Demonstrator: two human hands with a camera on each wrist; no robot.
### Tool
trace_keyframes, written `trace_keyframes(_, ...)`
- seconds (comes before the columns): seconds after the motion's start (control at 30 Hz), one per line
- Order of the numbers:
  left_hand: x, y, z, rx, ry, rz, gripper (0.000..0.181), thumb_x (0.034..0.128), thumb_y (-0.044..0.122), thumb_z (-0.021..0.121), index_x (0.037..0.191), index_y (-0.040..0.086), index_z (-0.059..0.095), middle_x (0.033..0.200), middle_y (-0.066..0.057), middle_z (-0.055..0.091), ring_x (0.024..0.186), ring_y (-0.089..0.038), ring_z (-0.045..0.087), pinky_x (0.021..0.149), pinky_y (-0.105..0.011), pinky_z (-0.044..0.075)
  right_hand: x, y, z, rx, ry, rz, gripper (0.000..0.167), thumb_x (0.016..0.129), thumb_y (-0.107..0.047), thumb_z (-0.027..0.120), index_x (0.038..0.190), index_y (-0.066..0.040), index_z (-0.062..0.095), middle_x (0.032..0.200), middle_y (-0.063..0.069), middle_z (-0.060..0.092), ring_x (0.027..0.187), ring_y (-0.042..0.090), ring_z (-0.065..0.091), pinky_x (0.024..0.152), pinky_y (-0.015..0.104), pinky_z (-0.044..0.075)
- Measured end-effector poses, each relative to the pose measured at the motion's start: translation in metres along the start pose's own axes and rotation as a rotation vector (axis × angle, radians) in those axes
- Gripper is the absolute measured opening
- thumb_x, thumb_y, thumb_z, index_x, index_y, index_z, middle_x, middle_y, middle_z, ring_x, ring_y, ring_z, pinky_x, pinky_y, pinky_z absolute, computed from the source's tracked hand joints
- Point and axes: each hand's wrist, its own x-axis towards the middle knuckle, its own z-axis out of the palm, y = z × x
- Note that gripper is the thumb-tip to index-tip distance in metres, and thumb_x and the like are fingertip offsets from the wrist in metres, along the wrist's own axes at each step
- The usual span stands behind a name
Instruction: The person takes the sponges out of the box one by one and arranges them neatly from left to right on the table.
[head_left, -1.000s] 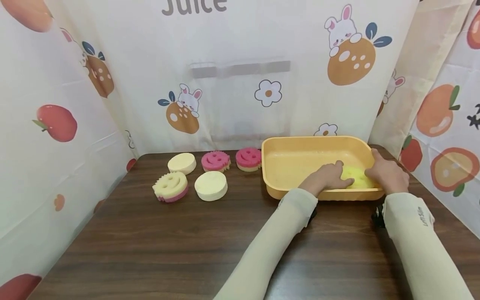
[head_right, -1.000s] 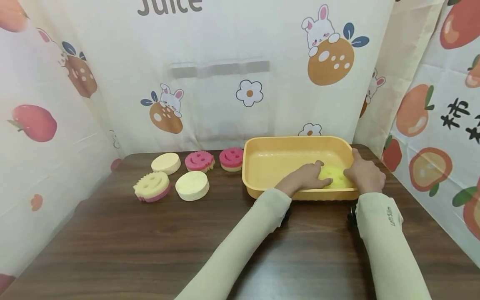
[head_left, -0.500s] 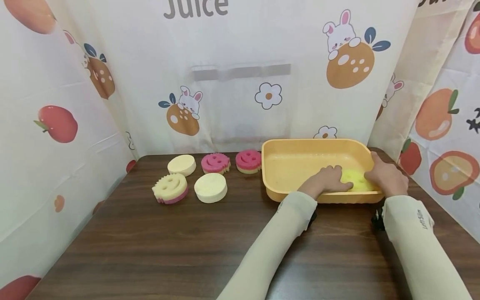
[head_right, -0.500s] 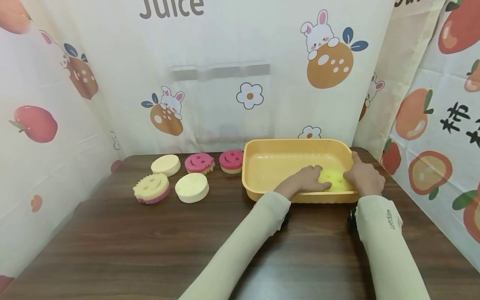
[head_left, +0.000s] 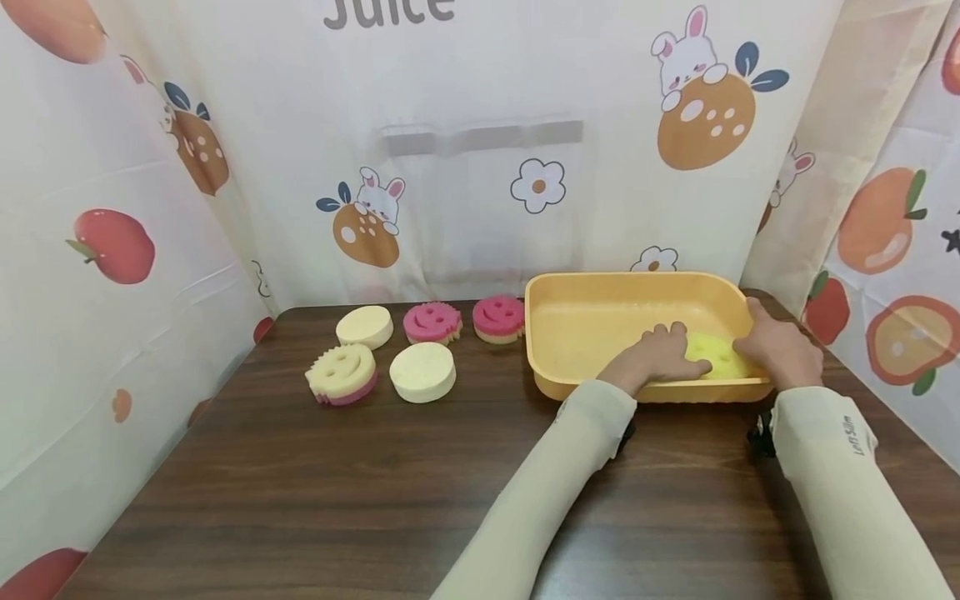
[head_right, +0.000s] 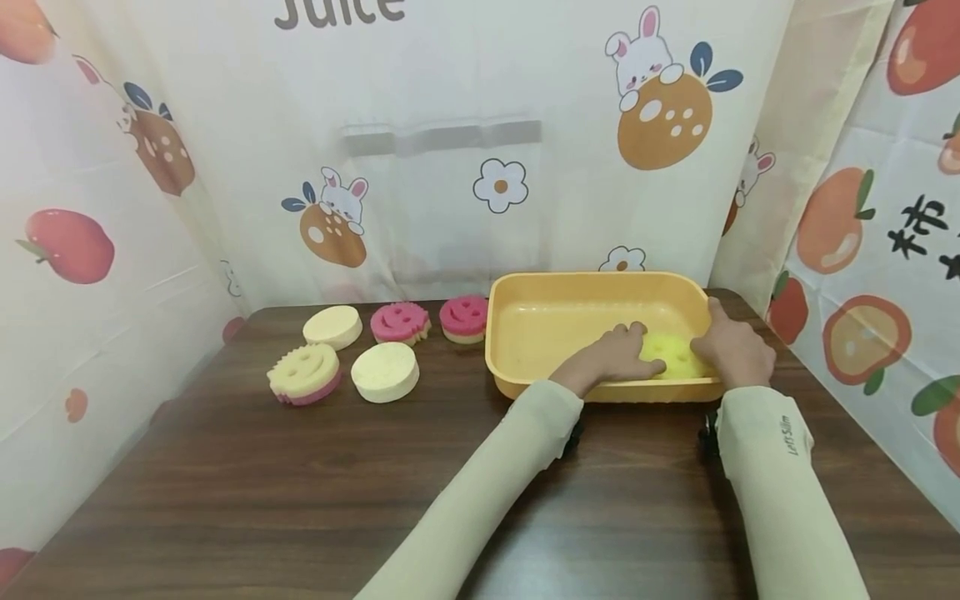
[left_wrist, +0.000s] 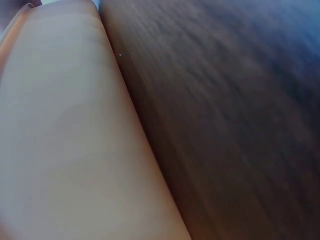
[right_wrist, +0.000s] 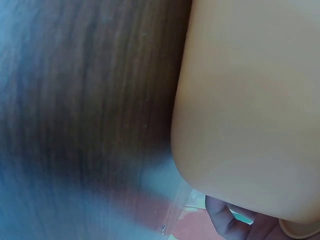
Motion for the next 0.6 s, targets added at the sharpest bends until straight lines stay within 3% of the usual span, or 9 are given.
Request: trace_keyframes(0.6, -0.0002, -0.0003, 0.0006, 0.0, 0.031, -0.025, 0.078, 0.0932, 0.065, 0.046, 0.155, 0.022, 0.025, 0.15, 0.002, 0.041, 0.134, -0.014, 0.042, 0.109, -0.026, 0.038, 0.0006, -0.0001, -0.002, 0.008, -0.041, 0.017, 0.085, 0.093, -0.032, 0.041, 0.157, -0.013, -0.011, 0.142, 0.047, 0.031, 0.113, 0.063, 0.044, 0.082, 0.071, 0.035)
